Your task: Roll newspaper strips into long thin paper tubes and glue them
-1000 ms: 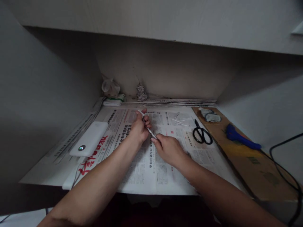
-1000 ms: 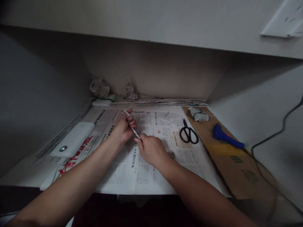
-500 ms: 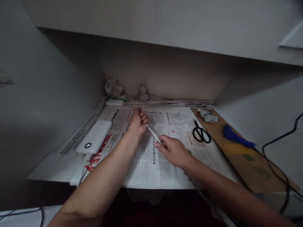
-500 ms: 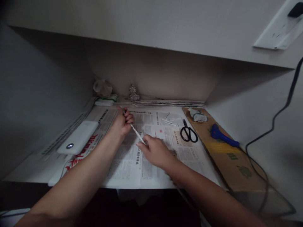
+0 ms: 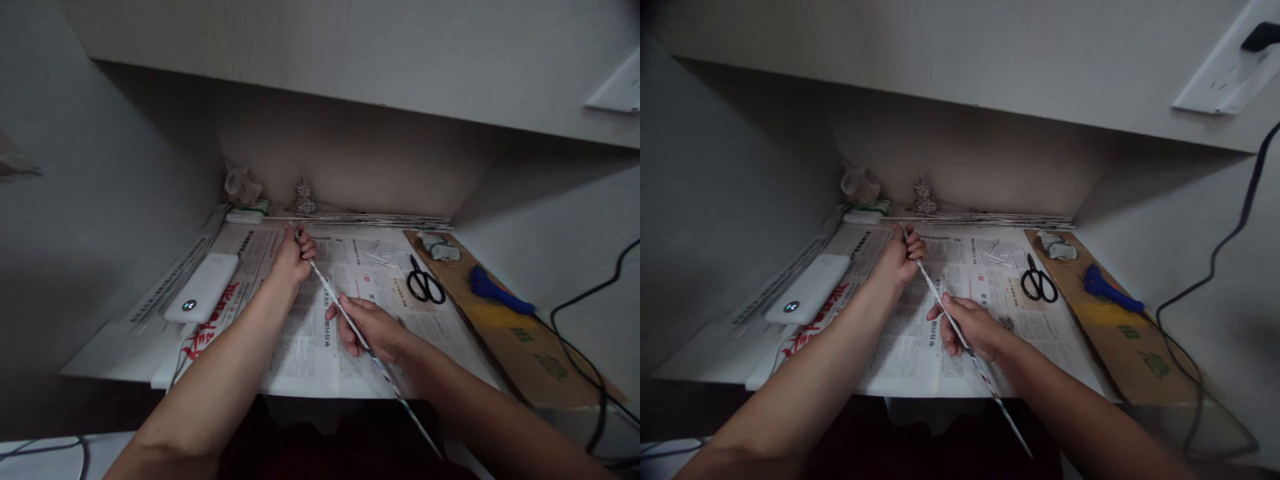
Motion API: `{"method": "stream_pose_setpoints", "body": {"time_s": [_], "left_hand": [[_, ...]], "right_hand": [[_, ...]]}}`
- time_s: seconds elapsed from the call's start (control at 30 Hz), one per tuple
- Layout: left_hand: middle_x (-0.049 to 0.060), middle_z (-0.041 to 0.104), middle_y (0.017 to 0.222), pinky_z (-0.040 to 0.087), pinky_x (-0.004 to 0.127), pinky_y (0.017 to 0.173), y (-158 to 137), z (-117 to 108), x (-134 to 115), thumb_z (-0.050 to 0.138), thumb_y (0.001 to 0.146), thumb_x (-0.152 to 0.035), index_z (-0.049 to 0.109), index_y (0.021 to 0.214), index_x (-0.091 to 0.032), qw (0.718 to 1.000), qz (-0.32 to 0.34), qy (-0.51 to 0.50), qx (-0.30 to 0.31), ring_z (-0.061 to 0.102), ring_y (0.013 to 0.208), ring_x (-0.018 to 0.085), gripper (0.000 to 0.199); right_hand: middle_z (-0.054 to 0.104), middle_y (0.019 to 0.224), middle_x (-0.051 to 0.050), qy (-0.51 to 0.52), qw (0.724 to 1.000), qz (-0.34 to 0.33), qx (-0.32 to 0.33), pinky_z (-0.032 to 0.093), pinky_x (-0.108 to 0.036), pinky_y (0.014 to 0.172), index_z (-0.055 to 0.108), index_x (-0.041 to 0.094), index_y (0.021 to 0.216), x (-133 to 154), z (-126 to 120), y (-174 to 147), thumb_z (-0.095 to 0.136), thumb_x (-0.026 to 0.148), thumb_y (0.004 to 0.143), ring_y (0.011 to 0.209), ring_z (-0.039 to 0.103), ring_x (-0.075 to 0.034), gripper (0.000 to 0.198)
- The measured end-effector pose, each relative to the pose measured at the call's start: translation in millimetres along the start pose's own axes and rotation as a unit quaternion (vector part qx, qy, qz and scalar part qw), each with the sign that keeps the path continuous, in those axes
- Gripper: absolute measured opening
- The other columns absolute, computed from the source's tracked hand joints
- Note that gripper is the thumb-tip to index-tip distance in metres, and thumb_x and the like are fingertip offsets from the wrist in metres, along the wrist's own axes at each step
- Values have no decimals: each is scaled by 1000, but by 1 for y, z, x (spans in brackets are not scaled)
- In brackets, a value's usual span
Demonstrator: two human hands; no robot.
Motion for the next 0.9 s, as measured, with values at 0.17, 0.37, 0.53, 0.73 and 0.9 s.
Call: {"method": "stream_pose_setpoints", "body": {"time_s": [0.17,0.37,0.53,0.73,0.9], "left_hand": [[-6,33,49,21,15,33,0,0,7,35,93,-43,49,75,-17,1000,3,26,8,31,36,5,34],[-6,37,52,29,15,36,1,5,14,41,90,-43,50,76,-17,998,-2,32,49,37,40,6,31],[-5,39,53,30,15,37,4,2,14,41,91,-42,50,76,-17,999,2,18,49,38,40,6,30],[-5,40,53,29,15,37,1,5,22,37,92,-41,49,76,-17,998,-7,36,53,38,40,6,32],[-2,51,60,44,20,50,1,-4,23,38,91,-40,51,77,-17,995,8,103,5,54,52,10,30]], "right_hand": [[52,53,3,6,999,-16,-32,32,-20,36,59,16,96,14,-12,15,43,52,89,40,50,-10,40],[56,55,2,23,999,-14,-26,36,-18,37,60,15,93,20,-10,39,48,46,88,41,53,-9,33],[57,59,2,51,998,-12,-26,37,-16,37,59,15,86,18,-11,44,55,41,86,45,56,-9,25],[59,60,0,97,995,17,-4,40,-18,38,59,15,92,15,-14,44,41,44,92,45,58,-10,34],[58,54,1,25,998,-18,-49,37,-16,35,57,14,82,20,-28,45,46,40,91,41,56,-9,29]]}}
Point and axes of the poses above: each hand's wrist, its own y-axis towards the middle knuckle, its own z-axis out of the palm, x = y × z, the point moved 10 cm from there along y, towards the middle knuckle
